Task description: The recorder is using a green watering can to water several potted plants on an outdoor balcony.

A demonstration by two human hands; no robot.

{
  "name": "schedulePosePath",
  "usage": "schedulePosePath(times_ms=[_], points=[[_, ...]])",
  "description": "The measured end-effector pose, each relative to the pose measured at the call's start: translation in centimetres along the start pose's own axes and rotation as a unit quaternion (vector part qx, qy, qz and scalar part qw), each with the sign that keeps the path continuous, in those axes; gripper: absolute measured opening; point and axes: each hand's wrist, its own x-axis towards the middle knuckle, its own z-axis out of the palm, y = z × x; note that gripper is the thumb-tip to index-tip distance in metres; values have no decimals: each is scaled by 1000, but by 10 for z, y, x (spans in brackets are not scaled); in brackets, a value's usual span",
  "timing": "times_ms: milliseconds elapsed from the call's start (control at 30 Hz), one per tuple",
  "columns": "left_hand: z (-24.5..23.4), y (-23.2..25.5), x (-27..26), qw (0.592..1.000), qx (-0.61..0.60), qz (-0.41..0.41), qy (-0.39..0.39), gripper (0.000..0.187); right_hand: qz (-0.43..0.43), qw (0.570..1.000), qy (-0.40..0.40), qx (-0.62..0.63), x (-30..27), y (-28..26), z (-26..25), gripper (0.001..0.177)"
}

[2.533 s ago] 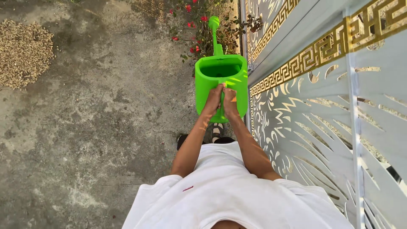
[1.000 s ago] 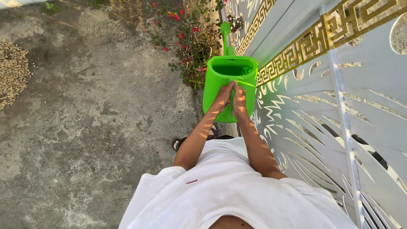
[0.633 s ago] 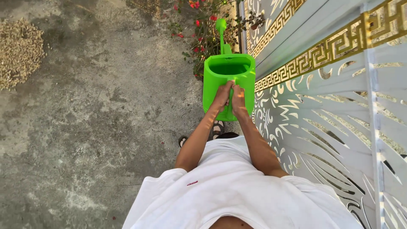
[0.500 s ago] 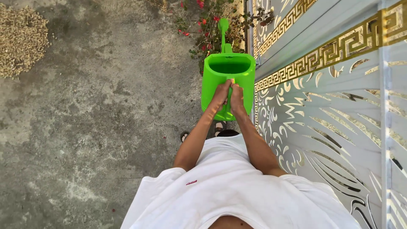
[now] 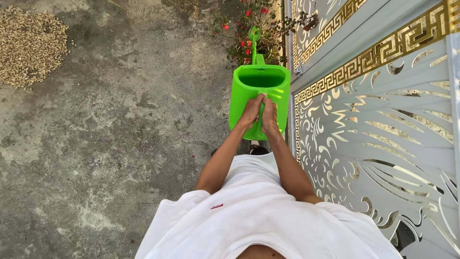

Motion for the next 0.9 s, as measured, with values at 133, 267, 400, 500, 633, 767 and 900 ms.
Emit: schedulePosePath(times_ms=[133, 267, 400, 500, 633, 767, 900], points=[[-8, 0, -15, 1000, -13, 19, -5, 50, -60, 997, -49, 28, -17, 5, 3, 41], [-15, 5, -36, 1000, -13, 12, -13, 50, -89, 994, -64, 31, -38, 3, 11, 38], [-25, 7, -49, 999, -14, 26, -21, 51, -87, 993, -64, 43, -49, 7, 20, 38], [-32, 10, -63, 1000, -5, 21, -16, 48, -80, 994, -65, 45, -60, 11, 28, 39], [-45, 9, -77, 999, -13, 20, -26, 48, -98, 993, -60, 37, -74, 16, 39, 41], [-58, 7, -89, 999, -10, 25, -21, 48, -100, 992, -70, 36, -84, 26, 45, 40], [-71, 0, -98, 999, -23, 35, -14, 49, -107, 989, -100, 32, -98, 29, 53, 41]])
